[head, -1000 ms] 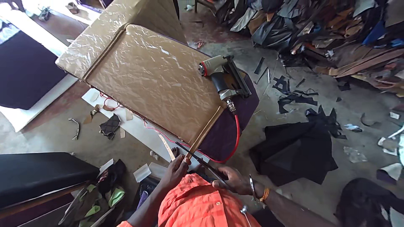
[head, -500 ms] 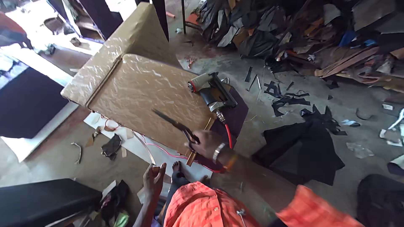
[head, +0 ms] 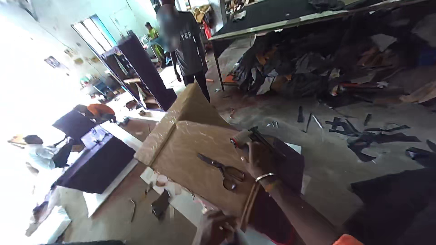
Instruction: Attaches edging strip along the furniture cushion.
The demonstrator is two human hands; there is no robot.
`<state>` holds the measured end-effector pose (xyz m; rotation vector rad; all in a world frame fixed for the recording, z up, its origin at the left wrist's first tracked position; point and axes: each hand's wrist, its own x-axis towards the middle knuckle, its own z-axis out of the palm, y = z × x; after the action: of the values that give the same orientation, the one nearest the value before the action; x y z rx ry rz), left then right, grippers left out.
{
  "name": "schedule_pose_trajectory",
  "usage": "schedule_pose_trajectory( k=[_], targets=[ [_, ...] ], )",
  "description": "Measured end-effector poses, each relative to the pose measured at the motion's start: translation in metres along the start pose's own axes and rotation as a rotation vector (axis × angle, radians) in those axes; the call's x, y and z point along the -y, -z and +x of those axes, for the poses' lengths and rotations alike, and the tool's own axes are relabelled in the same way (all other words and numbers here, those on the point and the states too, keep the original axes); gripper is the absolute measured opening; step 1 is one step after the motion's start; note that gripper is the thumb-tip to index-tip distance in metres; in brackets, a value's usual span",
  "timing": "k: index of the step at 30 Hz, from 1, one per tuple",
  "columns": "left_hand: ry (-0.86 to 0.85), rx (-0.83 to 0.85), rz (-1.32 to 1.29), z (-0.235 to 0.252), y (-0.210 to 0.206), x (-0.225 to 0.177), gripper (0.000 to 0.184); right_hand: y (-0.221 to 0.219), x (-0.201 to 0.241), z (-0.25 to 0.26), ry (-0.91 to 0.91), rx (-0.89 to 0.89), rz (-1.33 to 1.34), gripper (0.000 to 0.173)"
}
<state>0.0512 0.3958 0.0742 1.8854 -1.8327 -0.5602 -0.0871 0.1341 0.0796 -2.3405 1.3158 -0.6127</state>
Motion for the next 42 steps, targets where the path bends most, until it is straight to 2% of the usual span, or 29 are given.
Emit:
schedule_pose_trajectory(
  k=[2, 5, 8, 10, 12, 14, 16, 18, 21, 22, 24, 27, 29, 32, 35, 39, 42],
  targets=[
    [-0.181, 0.098, 0.119, 0.023, 0.007, -0.007, 0.024, -0.009, -0.016, 0.012, -0.095, 0.047, -0.119, 0.078],
    [-0.379, 0.236, 0.267, 0.058, 0.009, -0.005, 0.03, -0.014, -0.02, 0.024, -0.114, 0.093, -0.17, 0.073],
    [-0.445, 0.28, 0.333, 0.083, 0.014, -0.001, 0.035, 0.012, -0.02, 0.029, -0.19, 0.11, 0.042, 0.079],
    [-0.464, 0.313, 0.313, 0.089, 0.015, -0.001, 0.035, 0.046, -0.019, -0.007, -0.242, 0.025, 0.175, 0.081],
    [-0.497, 0.348, 0.336, 0.091, 0.011, 0.003, 0.035, 0.064, -0.019, -0.063, -0.271, -0.161, 0.295, 0.079],
    [-0.586, 0.329, 0.346, 0.092, 0.004, 0.012, 0.034, 0.061, -0.021, -0.127, -0.315, -0.274, 0.519, 0.076],
    [-0.687, 0.291, 0.345, 0.095, -0.004, 0.022, 0.034, 0.049, -0.014, -0.186, -0.435, -0.344, 0.819, 0.05],
    [-0.747, 0.316, 0.348, 0.094, -0.008, 0.029, 0.038, 0.021, 0.008, -0.238, -0.647, -0.573, 1.042, 0.026],
    [-0.817, 0.352, 0.382, 0.098, -0.013, 0.032, 0.037, -0.024, 0.049, -0.283, -0.803, -1.053, 1.061, 0.017],
    [-0.842, 0.347, 0.389, 0.099, -0.015, 0.034, 0.038, -0.041, 0.062, -0.292, -0.853, -1.136, 1.031, 0.018],
    [-0.903, 0.324, 0.406, 0.104, -0.019, 0.04, 0.039, -0.078, 0.088, -0.309, -0.896, -1.174, 0.995, 0.027],
    [-0.932, 0.312, 0.359, 0.107, -0.017, 0.042, 0.039, -0.144, 0.118, -0.311, -0.819, -1.263, 1.057, 0.035],
    [-0.961, 0.311, 0.328, 0.108, -0.015, 0.037, 0.037, -0.173, 0.14, -0.301, -0.87, -1.273, 1.076, 0.042],
    [-0.997, 0.329, 0.333, 0.112, -0.014, 0.04, 0.035, -0.208, 0.159, -0.282, -0.95, -1.226, 1.064, 0.041],
    [-1.029, 0.318, 0.336, 0.117, -0.016, 0.045, 0.035, -0.22, 0.163, -0.265, -0.96, -1.251, 1.077, 0.037],
    [-1.04, 0.288, 0.33, 0.116, -0.015, 0.046, 0.044, -0.225, 0.167, -0.255, -0.932, -1.305, 1.067, 0.033],
    [-1.033, 0.271, 0.356, 0.113, -0.014, 0.044, 0.048, -0.218, 0.172, -0.252, -0.995, -1.296, 1.025, 0.033]
  ],
)
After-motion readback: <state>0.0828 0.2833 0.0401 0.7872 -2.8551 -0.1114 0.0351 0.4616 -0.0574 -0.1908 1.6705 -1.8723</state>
